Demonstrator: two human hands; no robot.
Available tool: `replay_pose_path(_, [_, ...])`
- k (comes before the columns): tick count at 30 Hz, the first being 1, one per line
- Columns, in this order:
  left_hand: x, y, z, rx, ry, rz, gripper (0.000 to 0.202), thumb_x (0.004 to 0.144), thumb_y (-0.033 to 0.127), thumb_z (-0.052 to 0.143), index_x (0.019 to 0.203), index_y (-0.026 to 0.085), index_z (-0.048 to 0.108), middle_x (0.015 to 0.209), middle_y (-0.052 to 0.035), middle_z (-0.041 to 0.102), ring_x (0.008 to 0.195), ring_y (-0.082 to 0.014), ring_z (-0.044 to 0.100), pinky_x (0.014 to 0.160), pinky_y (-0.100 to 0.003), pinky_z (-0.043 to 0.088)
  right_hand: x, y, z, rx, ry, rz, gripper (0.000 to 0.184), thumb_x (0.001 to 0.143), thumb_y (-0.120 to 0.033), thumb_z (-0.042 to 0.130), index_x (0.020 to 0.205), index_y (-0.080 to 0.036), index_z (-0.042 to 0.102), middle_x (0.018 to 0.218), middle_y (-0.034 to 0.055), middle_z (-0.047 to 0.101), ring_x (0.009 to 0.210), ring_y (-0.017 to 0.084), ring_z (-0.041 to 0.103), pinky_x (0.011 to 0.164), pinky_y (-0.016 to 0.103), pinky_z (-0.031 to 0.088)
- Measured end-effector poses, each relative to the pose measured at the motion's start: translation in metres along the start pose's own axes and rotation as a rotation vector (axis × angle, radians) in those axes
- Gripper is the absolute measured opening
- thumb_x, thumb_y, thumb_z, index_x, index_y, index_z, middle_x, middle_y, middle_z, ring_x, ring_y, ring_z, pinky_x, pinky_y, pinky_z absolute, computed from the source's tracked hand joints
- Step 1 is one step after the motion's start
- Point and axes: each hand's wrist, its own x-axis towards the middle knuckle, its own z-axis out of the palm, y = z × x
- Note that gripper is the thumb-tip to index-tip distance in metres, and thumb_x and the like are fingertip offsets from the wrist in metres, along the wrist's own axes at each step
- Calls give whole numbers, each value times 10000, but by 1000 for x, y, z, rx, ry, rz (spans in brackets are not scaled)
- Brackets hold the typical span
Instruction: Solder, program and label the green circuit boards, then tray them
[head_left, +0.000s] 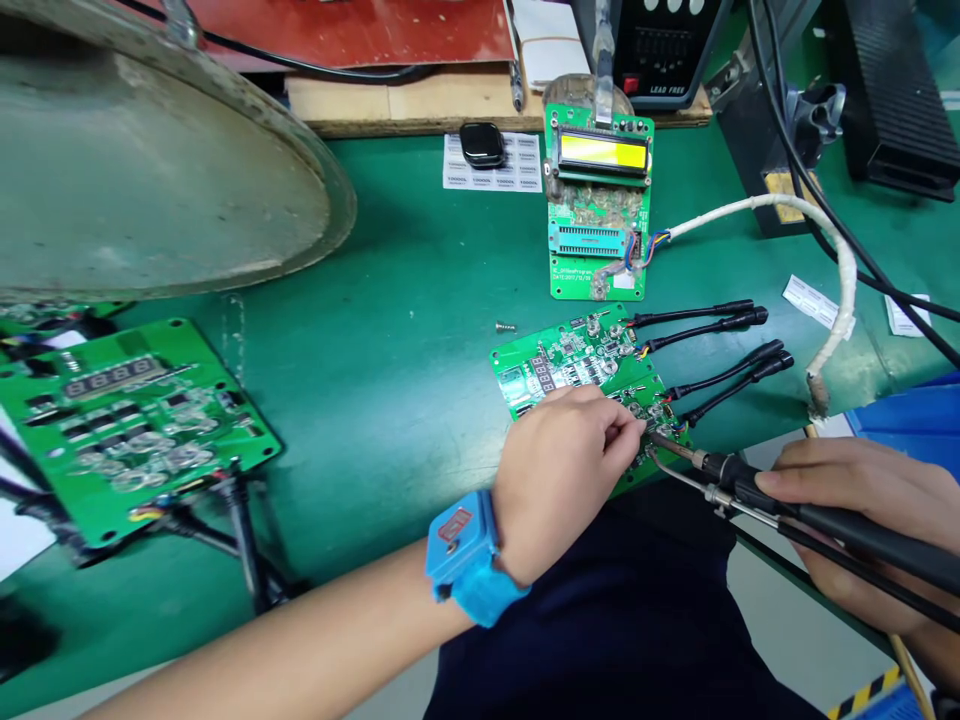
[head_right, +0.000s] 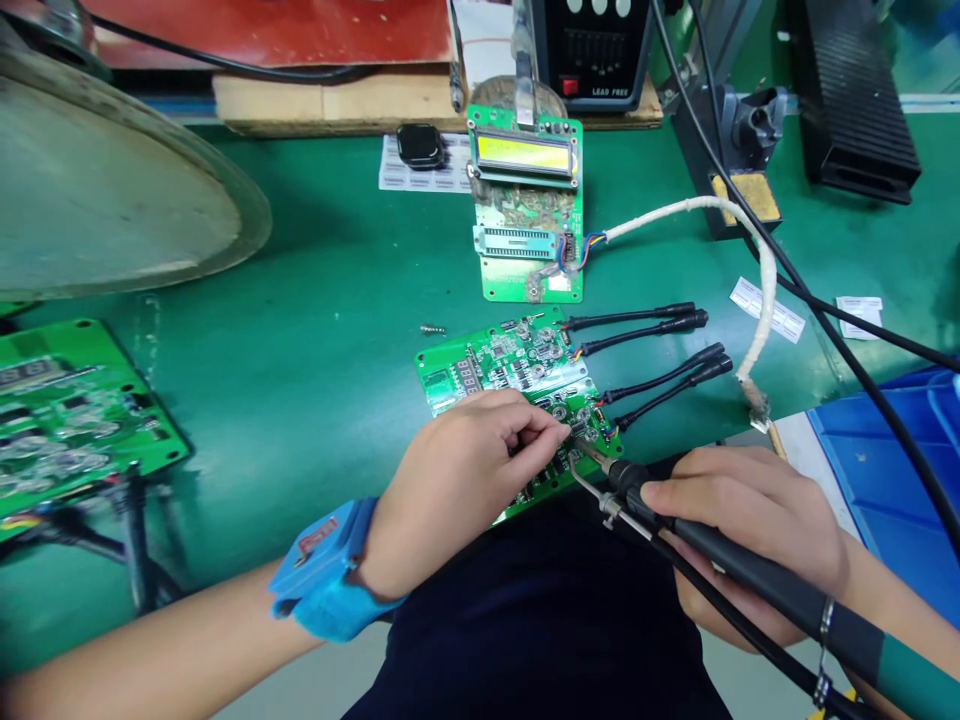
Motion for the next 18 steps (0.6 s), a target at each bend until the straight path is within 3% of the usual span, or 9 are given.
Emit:
replay_pose_path(8, [-1, 1, 0, 11, 28, 18, 246, 848, 242, 511, 628, 185, 604, 685, -17, 608, 633, -142, 541, 531, -268, 366, 6, 0, -1, 5, -18, -29, 260, 736, -111, 508, 975, -180, 585, 789, 54, 654, 675, 165, 655, 528, 266, 532])
replay_pose_path(18, [1, 0, 0, -4, 9, 1, 248, 845, 222, 517, 612, 180, 591, 673, -18, 597, 637, -147, 539, 549, -272, 379, 4, 0, -2, 47, 1, -16, 282, 727, -99, 530, 993, -165, 597, 842, 67, 643, 717, 168, 651, 567, 276, 531])
